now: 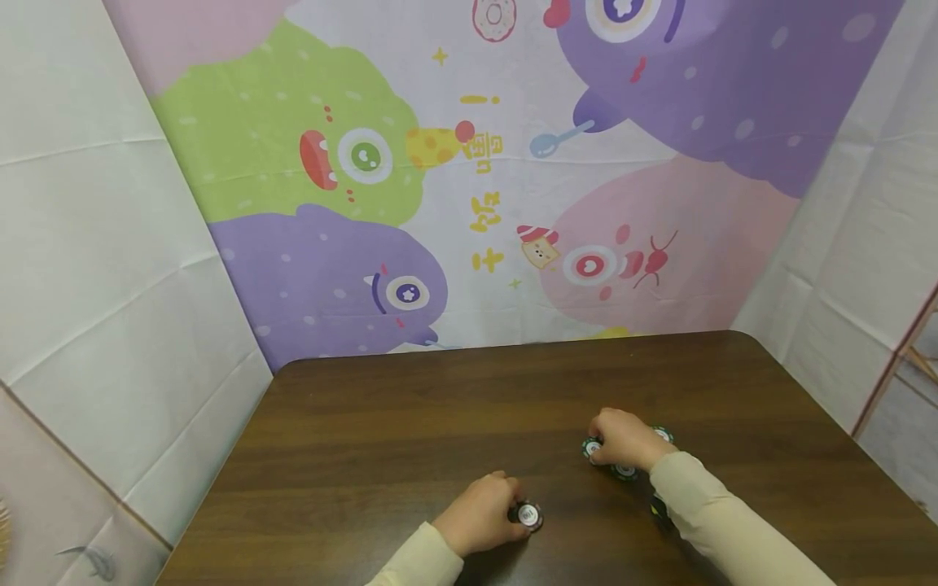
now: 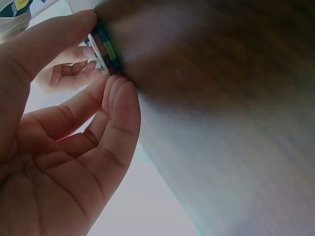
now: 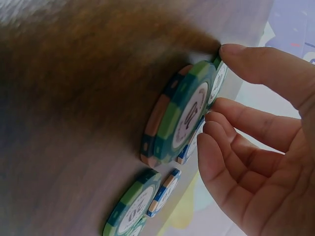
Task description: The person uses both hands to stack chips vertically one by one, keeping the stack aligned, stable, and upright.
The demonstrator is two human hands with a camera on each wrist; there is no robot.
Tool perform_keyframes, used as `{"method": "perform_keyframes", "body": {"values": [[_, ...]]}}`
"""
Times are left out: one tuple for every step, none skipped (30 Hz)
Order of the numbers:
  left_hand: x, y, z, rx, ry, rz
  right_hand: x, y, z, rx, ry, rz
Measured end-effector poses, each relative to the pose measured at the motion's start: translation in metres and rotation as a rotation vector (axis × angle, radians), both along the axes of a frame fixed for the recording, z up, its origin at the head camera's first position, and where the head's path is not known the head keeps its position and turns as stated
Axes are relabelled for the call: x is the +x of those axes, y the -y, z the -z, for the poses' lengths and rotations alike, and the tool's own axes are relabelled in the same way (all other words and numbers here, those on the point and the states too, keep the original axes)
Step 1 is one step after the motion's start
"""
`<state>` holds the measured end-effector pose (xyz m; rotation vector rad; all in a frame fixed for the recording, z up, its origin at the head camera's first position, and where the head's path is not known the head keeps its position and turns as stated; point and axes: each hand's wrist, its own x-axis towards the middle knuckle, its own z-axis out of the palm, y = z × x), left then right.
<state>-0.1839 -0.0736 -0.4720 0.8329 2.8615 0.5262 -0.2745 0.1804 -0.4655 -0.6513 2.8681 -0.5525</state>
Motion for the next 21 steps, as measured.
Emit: {"method": "perform_keyframes", "body": {"values": [[0.0, 0.0, 0.0, 0.001, 0.001, -0.001, 0.0008, 0.0003, -0.0009, -0.001, 0.006, 0.002], [-0.0001, 0.0001, 0.0, 0.001, 0.001, -0.001, 0.0011, 0.0002, -0.001, 0.004, 0.004, 0.005], [-0.0001, 0.0001, 0.0002, 0.001, 0.0, -0.001, 0.0014, 0.0001, -0.0011, 0.005, 0.011, 0.012], [-0.0002, 0.0002, 0.0004, 0.0, -0.001, -0.002, 0.0016, 0.0, -0.0011, 0.01, 0.01, 0.013], [-0.0004, 0.0002, 0.0007, 0.0, -0.002, -0.002, 0.002, -0.0001, -0.0015, 0.014, 0.01, 0.015], [-0.0005, 0.0003, 0.001, 0.001, -0.002, -0.002, 0.0021, -0.0003, -0.0012, 0.018, 0.009, 0.016], [-0.0006, 0.0003, 0.0014, 0.001, -0.003, -0.002, 0.002, -0.0002, -0.0008, 0.019, 0.012, 0.022], [-0.0007, 0.0003, 0.0017, 0.001, -0.005, -0.001, 0.0021, -0.0005, -0.0003, 0.025, 0.007, 0.021], [-0.0008, 0.0004, 0.002, 0.001, -0.008, 0.001, 0.0023, -0.0007, -0.0003, 0.026, 0.008, 0.02], [-0.0009, 0.0005, 0.0025, 0.002, -0.012, 0.002, 0.0023, -0.0009, 0.0001, 0.029, 0.004, 0.018], [-0.001, 0.0006, 0.0029, 0.003, -0.02, 0.004, 0.0023, -0.0011, 0.0005, 0.028, 0.005, 0.02], [-0.001, 0.0006, 0.0034, 0.004, -0.027, 0.005, 0.0021, -0.0015, 0.0011, 0.029, 0.005, 0.018], [-0.0011, 0.0007, 0.0039, 0.005, -0.034, 0.006, 0.0021, -0.0017, 0.0013, 0.029, 0.006, 0.02], [-0.0012, 0.0008, 0.0044, 0.005, -0.042, 0.007, 0.0021, -0.0019, 0.0017, 0.03, 0.007, 0.02], [-0.0013, 0.0009, 0.005, 0.006, -0.048, 0.007, 0.0023, -0.002, 0.0017, 0.028, 0.009, 0.021], [-0.0013, 0.001, 0.0055, 0.007, -0.054, 0.007, 0.0023, -0.0021, 0.0021, 0.026, 0.009, 0.021], [-0.0014, 0.001, 0.006, 0.007, -0.059, 0.007, 0.0027, -0.002, 0.002, 0.023, 0.01, 0.022], [-0.0014, 0.0011, 0.0063, 0.008, -0.058, 0.007, 0.0029, -0.0018, 0.0021, 0.023, 0.005, 0.02], [-0.0015, 0.0012, 0.0064, 0.008, -0.06, 0.007, 0.0035, -0.0015, 0.002, 0.022, 0.001, 0.02], [-0.0015, 0.0012, 0.0064, 0.008, -0.061, 0.007, 0.004, -0.0011, 0.002, 0.022, -0.005, 0.018], [-0.0015, 0.0012, 0.0065, 0.007, -0.061, 0.007, 0.0045, -0.0006, 0.0017, 0.016, -0.008, 0.016]]}}
